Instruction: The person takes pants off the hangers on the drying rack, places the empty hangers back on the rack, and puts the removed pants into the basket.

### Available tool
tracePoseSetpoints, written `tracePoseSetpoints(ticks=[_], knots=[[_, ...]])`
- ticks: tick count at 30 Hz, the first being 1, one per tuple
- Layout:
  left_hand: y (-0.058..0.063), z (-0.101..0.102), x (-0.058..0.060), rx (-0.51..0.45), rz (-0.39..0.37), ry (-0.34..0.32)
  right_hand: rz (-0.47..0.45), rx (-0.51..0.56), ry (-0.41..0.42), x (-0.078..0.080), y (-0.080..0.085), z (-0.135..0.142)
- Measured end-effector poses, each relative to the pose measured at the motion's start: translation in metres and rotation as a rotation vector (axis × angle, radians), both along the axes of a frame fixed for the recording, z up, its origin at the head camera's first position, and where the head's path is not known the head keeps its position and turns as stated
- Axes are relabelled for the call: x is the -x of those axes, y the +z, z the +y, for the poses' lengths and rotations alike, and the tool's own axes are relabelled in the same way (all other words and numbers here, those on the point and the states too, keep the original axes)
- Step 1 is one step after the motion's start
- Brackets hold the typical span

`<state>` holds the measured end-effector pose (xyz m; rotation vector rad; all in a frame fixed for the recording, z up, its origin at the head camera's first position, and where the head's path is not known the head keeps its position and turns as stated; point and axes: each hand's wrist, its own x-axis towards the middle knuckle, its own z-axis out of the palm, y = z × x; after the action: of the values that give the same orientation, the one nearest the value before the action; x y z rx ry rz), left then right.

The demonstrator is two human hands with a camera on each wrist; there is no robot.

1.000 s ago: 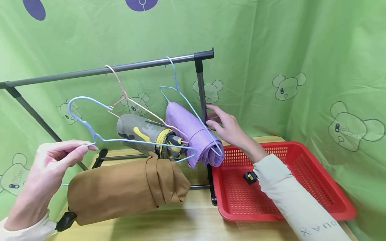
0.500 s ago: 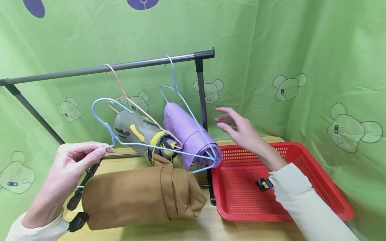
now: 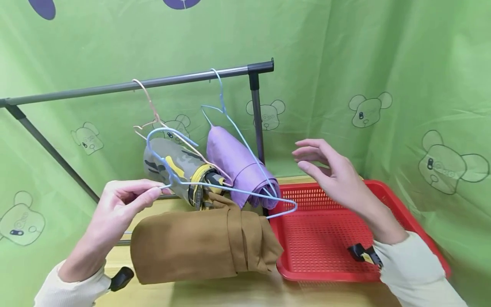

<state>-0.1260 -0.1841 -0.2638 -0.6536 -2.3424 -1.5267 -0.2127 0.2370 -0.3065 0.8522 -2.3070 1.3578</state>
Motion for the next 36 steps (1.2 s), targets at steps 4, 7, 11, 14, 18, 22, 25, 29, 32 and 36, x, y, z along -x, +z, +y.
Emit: tracePoseSetpoints(ticks=[4,7,11,14,18,22,25,29,32,36], knots=[[0.0,0.012,0.004,-0.019,-0.014,-0.032,0.051,0.065,0.023,-0.026,0.014,0.009],[0.001,0.02,0.006,-0.034,-0.015,-0.044,0.105,0.137,0.078,-0.043,0.022,0.014],[0.003,0.03,0.009,-0.041,-0.021,-0.062,0.177,0.232,0.197,-0.061,0.027,0.018],[0.003,0.039,0.011,-0.043,-0.037,-0.081,0.204,0.276,0.289,-0.071,0.026,0.018],[0.003,0.049,0.014,-0.049,-0.041,-0.112,0.244,0.284,0.377,-0.082,0.023,0.012],[0.004,0.054,0.017,-0.044,-0.033,-0.128,0.276,0.162,0.332,-0.092,0.023,0.003],[0.003,0.055,0.018,-0.046,-0.038,-0.135,0.315,0.024,0.232,-0.095,0.022,-0.003],[0.002,0.056,0.02,-0.048,-0.037,-0.134,0.39,-0.002,0.21,-0.096,0.022,-0.01],[0.001,0.056,0.022,-0.04,-0.02,-0.13,0.431,0.026,0.241,-0.099,0.023,-0.015],[0.002,0.057,0.023,-0.024,0.003,-0.126,0.449,-0.022,0.243,-0.103,0.023,-0.021]])
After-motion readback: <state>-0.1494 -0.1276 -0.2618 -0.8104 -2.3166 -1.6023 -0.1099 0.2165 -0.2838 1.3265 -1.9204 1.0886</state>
